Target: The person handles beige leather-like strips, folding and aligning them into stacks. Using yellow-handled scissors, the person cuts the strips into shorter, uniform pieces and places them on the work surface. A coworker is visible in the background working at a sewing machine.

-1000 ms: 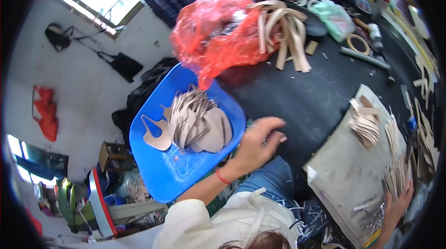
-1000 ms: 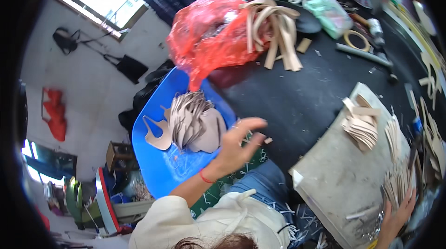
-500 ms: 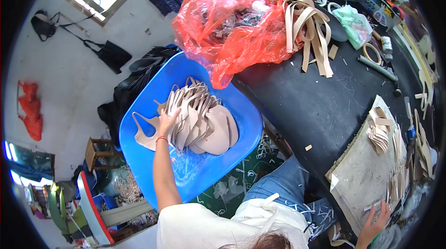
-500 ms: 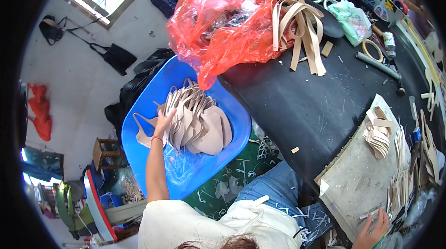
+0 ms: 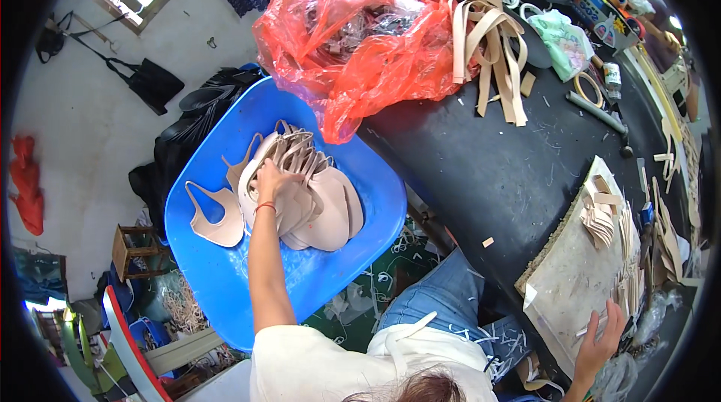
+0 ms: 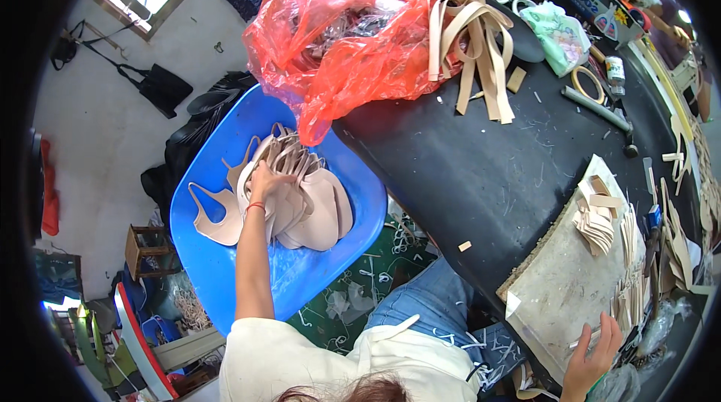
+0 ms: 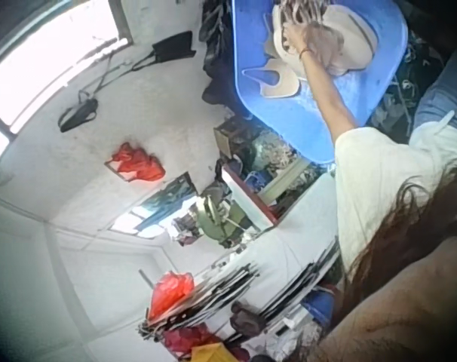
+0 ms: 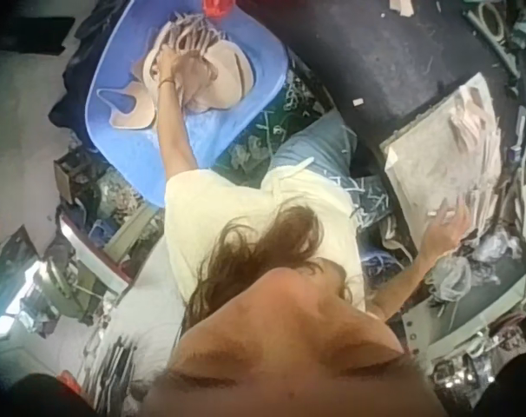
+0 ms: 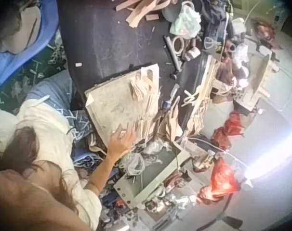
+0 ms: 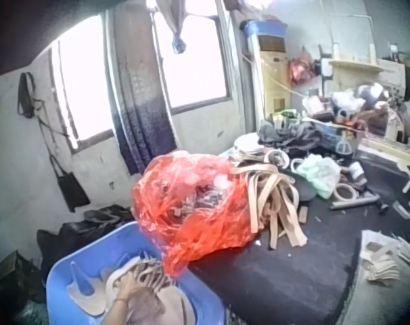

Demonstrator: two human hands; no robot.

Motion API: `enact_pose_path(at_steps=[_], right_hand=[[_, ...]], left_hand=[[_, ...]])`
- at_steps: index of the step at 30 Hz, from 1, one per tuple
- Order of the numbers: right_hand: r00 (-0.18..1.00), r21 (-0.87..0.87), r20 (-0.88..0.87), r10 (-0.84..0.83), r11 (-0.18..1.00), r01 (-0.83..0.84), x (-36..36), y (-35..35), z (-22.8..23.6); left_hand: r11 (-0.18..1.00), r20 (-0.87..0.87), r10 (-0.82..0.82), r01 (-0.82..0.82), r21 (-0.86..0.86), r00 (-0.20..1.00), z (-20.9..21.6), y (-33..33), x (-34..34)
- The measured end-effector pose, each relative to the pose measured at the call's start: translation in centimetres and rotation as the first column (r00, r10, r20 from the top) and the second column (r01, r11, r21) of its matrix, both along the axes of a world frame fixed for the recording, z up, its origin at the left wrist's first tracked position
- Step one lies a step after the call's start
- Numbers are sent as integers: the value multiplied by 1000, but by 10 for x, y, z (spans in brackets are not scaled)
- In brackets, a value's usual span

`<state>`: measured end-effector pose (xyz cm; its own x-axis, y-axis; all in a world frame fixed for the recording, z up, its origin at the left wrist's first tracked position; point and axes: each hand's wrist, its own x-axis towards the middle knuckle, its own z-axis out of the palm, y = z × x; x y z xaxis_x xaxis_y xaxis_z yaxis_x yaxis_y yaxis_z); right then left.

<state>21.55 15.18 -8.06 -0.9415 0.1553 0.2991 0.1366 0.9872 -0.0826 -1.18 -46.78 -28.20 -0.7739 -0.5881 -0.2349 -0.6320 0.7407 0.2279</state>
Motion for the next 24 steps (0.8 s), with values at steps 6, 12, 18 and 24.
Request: enact_pose_path(at_steps=[6, 12, 18, 24], right_hand=[[999, -72, -40, -35, 997, 32, 13, 1, -12], [989, -90, -137, -60, 995, 48, 16, 14, -1], [964, -165, -260, -58, 986, 15, 12, 28, -5], [940, -215, -335, -68, 977, -6, 19, 21, -10]], left_hand=[[967, -150, -84, 45, -250, 985, -14, 11, 17], [991, -569, 26, -94, -92, 822, 36, -10, 70], [990, -829, 63, -139, -18, 555, 140, -31, 120], [766, -714, -632, 104, -635, 299, 280, 151, 94]])
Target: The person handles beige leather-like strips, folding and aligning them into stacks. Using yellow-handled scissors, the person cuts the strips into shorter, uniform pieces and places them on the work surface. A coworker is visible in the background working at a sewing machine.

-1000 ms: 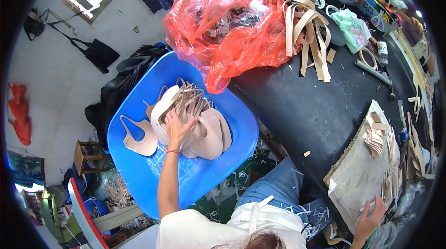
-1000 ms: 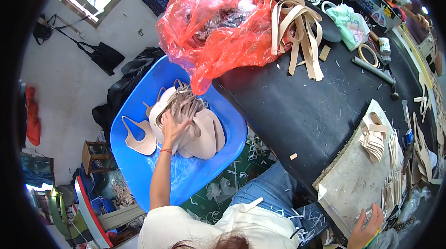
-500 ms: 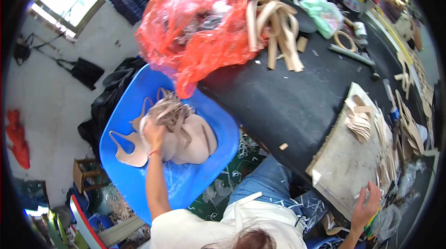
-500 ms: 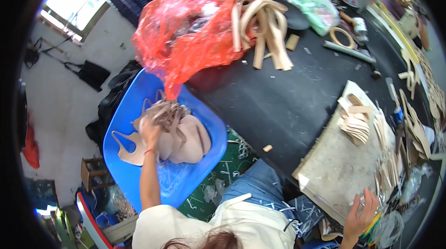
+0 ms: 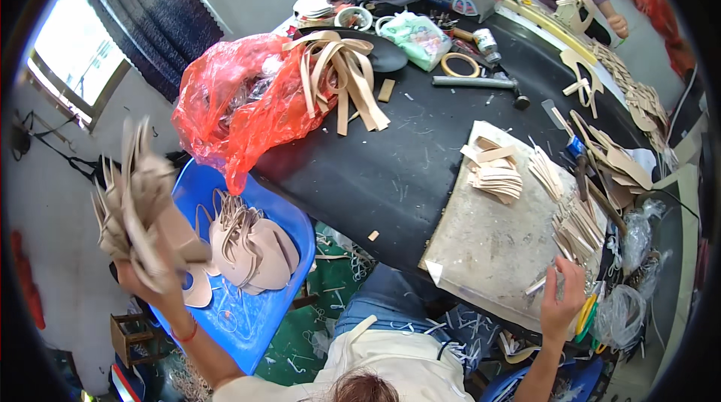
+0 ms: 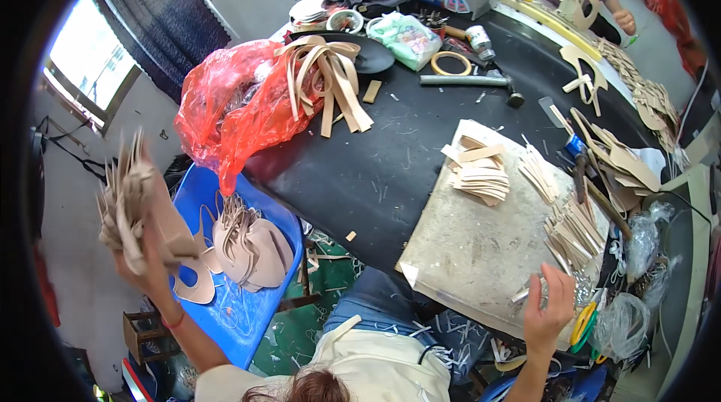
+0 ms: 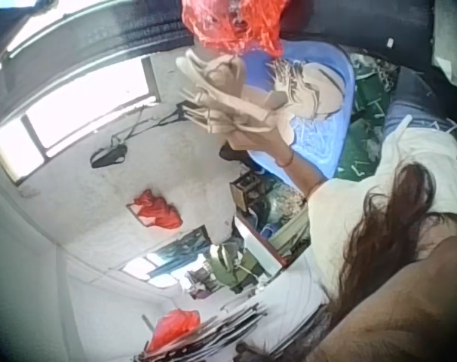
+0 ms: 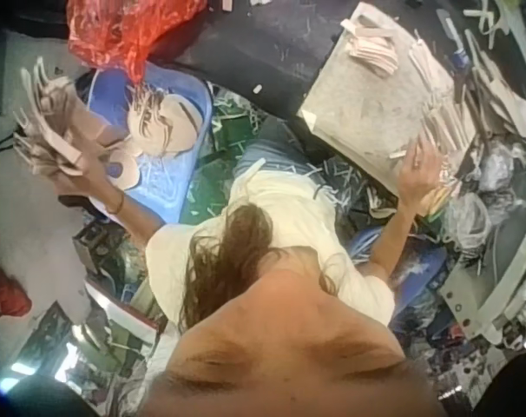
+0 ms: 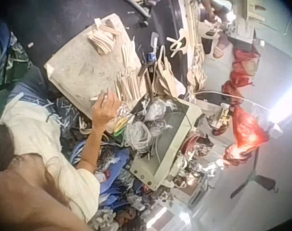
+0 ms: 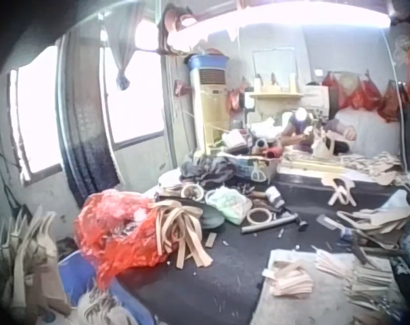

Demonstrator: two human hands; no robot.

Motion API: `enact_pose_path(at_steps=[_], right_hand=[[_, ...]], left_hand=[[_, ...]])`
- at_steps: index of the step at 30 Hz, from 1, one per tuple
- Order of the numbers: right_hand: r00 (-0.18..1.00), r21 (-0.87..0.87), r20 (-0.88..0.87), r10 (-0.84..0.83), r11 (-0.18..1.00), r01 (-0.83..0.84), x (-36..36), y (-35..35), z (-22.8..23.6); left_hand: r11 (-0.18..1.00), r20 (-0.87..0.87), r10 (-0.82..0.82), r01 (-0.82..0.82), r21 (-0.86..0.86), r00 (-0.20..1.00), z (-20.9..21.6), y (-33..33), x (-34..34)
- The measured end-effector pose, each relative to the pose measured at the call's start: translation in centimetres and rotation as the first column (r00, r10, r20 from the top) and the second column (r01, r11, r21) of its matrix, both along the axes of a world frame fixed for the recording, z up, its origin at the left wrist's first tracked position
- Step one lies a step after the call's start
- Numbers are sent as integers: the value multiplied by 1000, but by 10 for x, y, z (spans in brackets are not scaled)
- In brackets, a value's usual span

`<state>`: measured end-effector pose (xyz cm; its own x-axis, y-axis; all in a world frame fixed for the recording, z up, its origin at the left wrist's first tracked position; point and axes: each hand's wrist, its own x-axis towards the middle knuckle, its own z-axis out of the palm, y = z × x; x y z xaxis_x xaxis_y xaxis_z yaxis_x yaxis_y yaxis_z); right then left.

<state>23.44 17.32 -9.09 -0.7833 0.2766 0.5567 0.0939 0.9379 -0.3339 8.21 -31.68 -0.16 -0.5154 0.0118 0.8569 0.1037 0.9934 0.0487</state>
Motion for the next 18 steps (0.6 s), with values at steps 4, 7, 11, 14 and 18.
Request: enact_pose_path(at_steps=[4, 7, 11, 14, 18], right_hand=[[998, -30, -61, -35, 999, 33, 17, 0, -2], [997, -16, -51, -64, 998, 63, 27, 6, -7], [997, -22, 82, -7, 1000, 9, 42, 17, -6], [975, -7, 220, 35, 999, -35, 60, 22, -19], [940, 150, 339, 50, 983, -107, 49, 29, -19]], left_hand=[[904, -64, -422, 425, 43, 904, 4, 86, -47], [822, 68, -542, 545, -166, 838, -31, 149, -81], [698, 681, -487, 712, -72, 546, -123, 194, -103], [737, 745, -370, 664, -129, 555, -124, 212, -99], [708, 697, -505, 706, -2, 509, -88, 224, -65]])
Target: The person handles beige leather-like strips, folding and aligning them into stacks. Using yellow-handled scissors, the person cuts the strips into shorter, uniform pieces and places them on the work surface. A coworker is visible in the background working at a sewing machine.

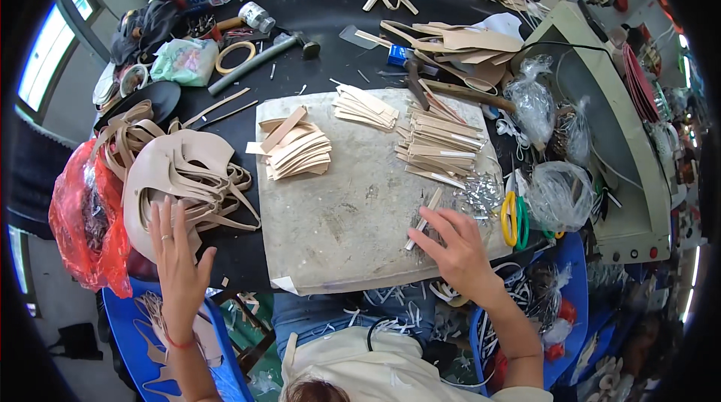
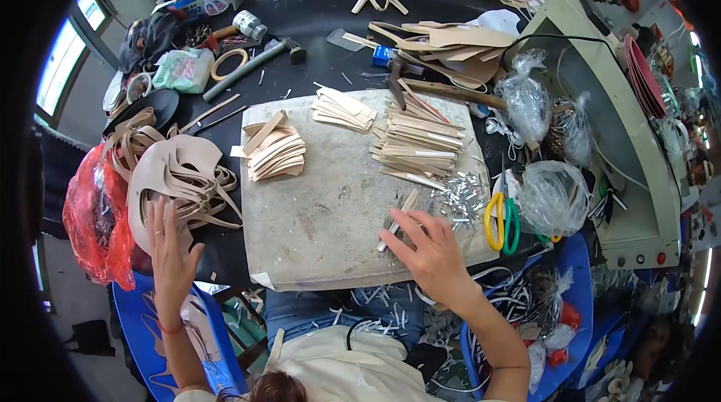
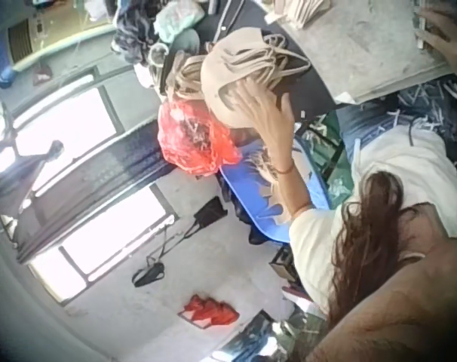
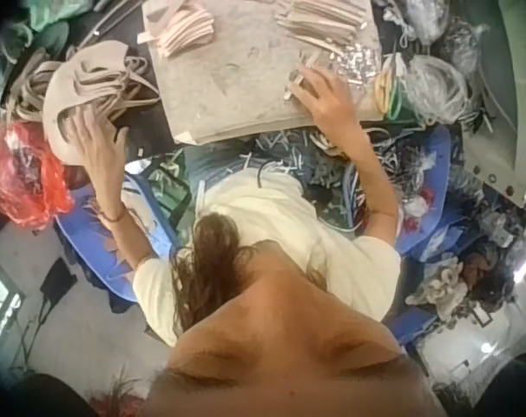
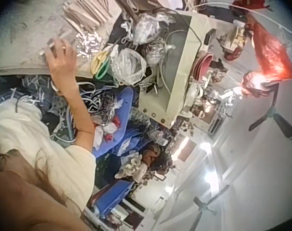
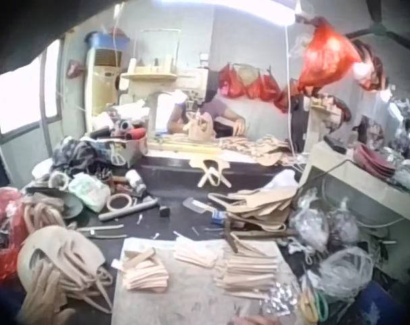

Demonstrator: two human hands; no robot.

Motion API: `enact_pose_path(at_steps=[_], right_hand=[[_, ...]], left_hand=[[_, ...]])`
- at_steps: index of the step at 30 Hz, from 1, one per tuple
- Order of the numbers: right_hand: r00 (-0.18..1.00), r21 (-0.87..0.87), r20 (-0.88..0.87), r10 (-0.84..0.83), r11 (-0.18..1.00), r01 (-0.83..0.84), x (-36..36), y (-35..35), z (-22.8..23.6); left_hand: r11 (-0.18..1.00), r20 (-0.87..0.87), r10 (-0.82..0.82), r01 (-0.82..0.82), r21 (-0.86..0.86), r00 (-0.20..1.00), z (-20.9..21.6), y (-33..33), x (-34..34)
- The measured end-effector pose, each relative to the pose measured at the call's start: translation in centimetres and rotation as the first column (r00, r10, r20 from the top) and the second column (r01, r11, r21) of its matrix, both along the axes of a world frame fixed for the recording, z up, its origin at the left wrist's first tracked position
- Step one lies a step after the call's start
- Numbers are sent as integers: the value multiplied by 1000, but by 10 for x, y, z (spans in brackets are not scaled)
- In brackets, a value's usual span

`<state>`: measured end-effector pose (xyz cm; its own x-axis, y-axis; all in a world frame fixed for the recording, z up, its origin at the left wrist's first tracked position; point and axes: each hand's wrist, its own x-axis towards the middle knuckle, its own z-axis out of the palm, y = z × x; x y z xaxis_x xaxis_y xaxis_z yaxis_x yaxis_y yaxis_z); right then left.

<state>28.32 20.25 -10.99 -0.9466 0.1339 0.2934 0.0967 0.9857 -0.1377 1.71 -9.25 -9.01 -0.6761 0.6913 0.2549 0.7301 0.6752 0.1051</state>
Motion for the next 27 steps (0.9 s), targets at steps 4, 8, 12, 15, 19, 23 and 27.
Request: enact_pose_path(at_steps=[4, 8, 12, 15, 19, 23, 27], right_hand=[[990, -21, 31, 140, 990, -139, -24, 12, 7], [972, -98, -178, 155, 980, -174, -43, 16, 12], [874, -919, -143, -464, 391, 57, -73, -34, 41], [831, -967, -197, -520, -39, -253, -86, -49, 25], [869, -974, -229, -439, 110, -201, -75, -53, 13], [961, -890, -236, -141, 428, -156, -69, -48, 15], [959, -886, -228, -169, 443, -133, -76, -59, 13]], left_hand=[[948, 113, -65, 26, 317, 992, 14, 21, 44], [820, 349, -391, 150, 553, 851, -12, 72, 85], [697, 595, -519, -99, 710, 614, -15, 113, 114], [588, 745, -616, -482, 650, 255, -21, 118, 116], [706, 822, -561, -465, 535, 95, -22, 101, 95], [576, 645, -748, -634, 516, -156, -25, 89, 82], [574, 683, -727, -606, 551, -69, -26, 95, 98]])
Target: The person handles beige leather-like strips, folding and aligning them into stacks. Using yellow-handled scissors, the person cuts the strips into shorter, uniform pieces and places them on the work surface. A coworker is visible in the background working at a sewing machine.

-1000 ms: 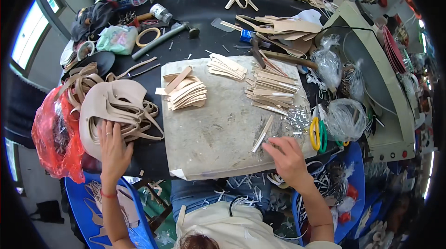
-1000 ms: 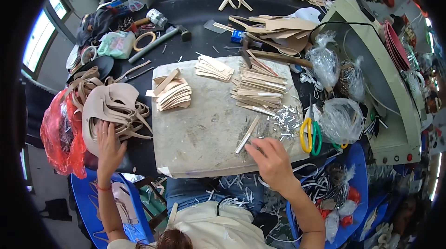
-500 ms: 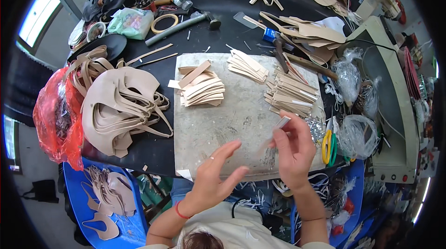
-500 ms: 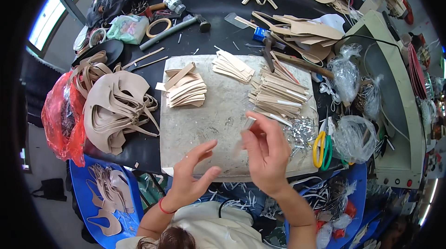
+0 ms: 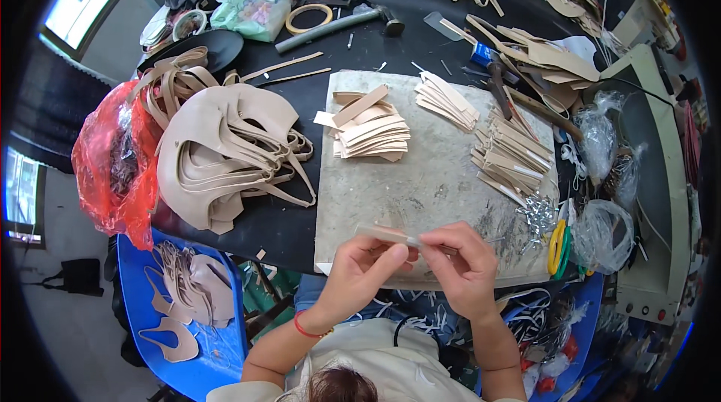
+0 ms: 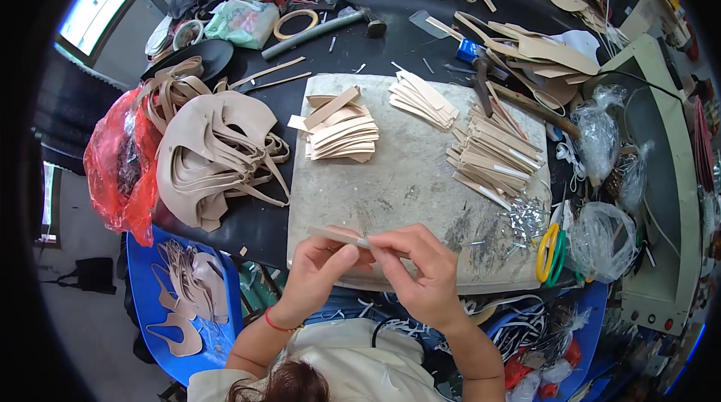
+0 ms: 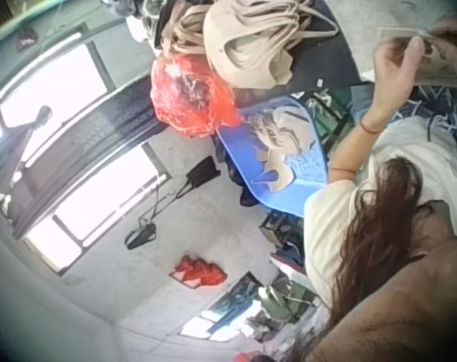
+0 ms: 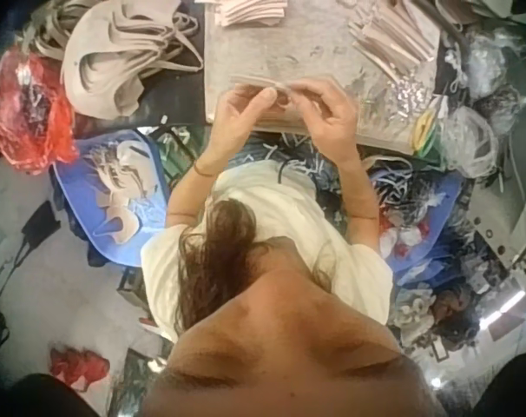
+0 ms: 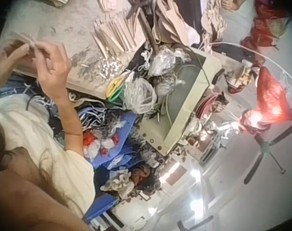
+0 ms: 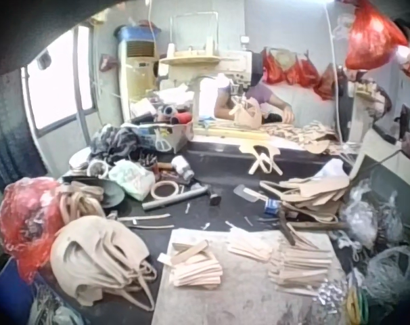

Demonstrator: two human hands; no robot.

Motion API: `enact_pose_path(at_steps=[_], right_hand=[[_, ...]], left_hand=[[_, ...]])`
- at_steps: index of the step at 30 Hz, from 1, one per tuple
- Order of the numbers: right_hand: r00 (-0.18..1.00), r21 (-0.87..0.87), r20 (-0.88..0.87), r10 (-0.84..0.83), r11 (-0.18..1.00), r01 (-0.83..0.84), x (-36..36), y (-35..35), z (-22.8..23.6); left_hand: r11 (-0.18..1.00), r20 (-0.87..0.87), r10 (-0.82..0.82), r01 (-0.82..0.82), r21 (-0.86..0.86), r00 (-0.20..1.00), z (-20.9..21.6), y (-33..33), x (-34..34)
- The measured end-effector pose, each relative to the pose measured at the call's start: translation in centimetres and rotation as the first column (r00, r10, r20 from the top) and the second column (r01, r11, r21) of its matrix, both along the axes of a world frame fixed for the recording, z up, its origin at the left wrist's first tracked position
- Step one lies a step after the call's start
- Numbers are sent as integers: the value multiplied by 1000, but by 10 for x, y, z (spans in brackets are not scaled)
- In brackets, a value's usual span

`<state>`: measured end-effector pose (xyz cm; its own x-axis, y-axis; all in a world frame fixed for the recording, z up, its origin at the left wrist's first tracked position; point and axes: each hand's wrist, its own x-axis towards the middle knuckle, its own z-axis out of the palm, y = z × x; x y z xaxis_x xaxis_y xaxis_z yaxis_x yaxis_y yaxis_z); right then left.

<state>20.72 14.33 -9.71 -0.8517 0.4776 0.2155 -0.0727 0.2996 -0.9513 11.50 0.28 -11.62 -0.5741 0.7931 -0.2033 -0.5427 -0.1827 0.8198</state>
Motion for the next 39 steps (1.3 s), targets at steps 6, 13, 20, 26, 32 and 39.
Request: enact_pose_path(at_steps=[6, 13, 20, 26, 32, 39], right_hand=[[998, 513, 16, 55, 856, -56, -2, -1, 9], [975, 780, 28, 222, 604, -161, -4, 7, 17], [974, 505, -224, 42, 859, 79, -2, -5, -14], [996, 261, -90, -1, 965, 25, 6, -5, -20], [1000, 11, 3, -4, 1000, 4, 9, -4, -20], [999, -270, -8, -51, 962, 47, 14, -5, -19]], left_hand=[[992, -137, 111, -118, -41, 984, -6, 3, 4], [942, -734, 83, -294, -164, 674, 5, 3, 4], [956, -297, 211, -260, -137, 931, 1, 6, 24], [974, -206, 209, -222, -45, 956, -7, 7, 27], [984, -131, 169, -174, -26, 977, -7, 8, 27], [991, -88, 130, -133, -30, 988, -8, 9, 25]])
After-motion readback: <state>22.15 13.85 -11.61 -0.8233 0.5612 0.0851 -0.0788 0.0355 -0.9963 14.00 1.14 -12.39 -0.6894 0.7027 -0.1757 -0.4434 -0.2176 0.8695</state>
